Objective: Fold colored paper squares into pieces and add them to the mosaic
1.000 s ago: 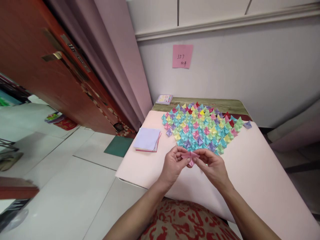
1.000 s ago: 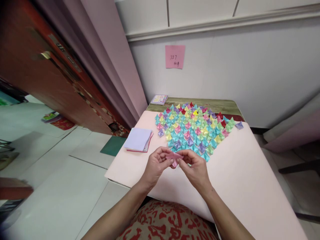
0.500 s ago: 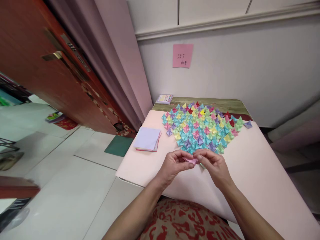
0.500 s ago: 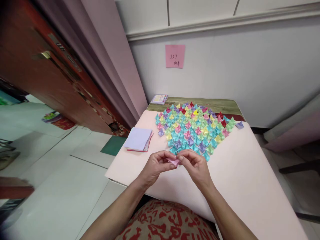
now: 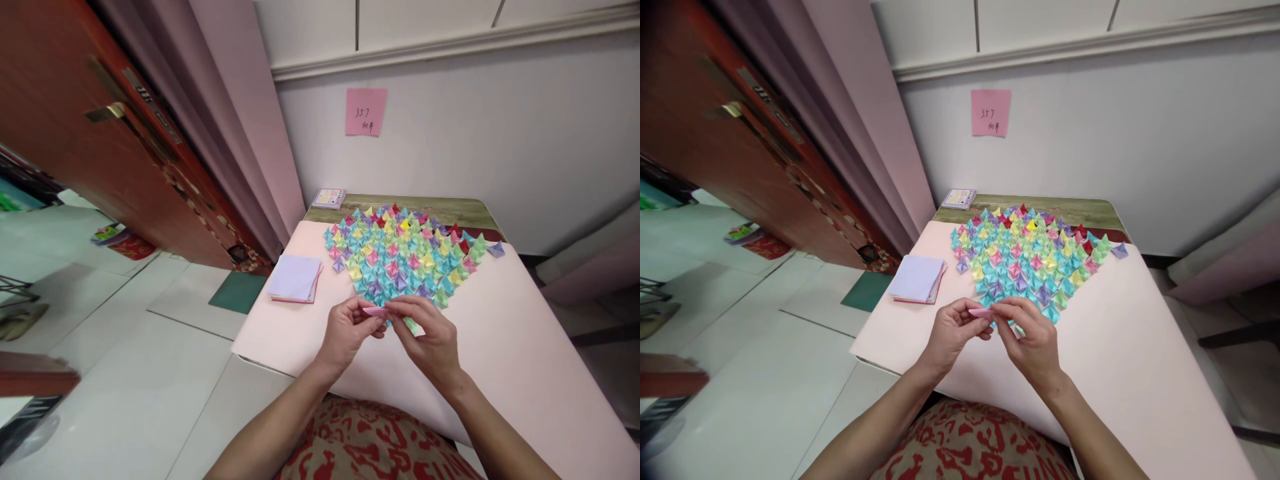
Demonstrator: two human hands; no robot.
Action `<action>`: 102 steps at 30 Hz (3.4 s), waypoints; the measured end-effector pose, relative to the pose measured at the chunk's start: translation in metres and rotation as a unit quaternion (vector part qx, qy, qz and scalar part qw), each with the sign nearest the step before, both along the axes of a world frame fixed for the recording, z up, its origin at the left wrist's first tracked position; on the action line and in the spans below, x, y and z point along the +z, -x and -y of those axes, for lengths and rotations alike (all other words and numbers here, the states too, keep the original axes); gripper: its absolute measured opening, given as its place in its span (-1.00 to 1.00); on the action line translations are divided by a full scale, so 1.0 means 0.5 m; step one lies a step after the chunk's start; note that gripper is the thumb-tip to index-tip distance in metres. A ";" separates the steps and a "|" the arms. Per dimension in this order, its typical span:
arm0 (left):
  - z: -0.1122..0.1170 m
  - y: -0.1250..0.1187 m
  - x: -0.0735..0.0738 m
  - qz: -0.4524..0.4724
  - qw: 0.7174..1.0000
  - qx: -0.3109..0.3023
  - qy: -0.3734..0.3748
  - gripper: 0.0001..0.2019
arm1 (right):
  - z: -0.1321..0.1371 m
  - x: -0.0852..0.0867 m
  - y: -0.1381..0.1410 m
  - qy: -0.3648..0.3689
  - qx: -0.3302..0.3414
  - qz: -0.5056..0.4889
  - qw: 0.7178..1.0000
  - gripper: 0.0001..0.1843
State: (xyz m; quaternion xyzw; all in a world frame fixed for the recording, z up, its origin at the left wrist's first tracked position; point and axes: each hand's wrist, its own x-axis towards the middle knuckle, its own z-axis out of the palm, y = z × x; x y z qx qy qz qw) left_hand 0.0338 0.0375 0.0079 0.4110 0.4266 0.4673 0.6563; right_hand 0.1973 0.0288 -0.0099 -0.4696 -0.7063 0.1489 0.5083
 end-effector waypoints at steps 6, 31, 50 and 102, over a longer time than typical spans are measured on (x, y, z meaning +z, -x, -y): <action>0.004 -0.008 0.001 -0.016 0.999 0.030 -0.034 -0.66 | 0.013 -0.023 -0.007 -0.081 -0.077 0.155 0.982 -0.67; -0.014 0.026 -0.003 -0.032 0.994 -0.091 -0.044 -0.71 | -0.005 0.017 -0.004 0.333 0.129 -0.225 0.906 -0.66; -0.020 0.011 -0.011 -0.009 1.000 -0.022 -0.007 -0.63 | -0.011 -0.006 0.016 0.292 0.099 -0.268 0.913 -0.67; -0.004 0.025 -0.010 -0.179 0.969 -0.016 -0.169 -0.83 | 0.002 0.030 -0.010 0.276 0.103 -0.076 0.953 -0.75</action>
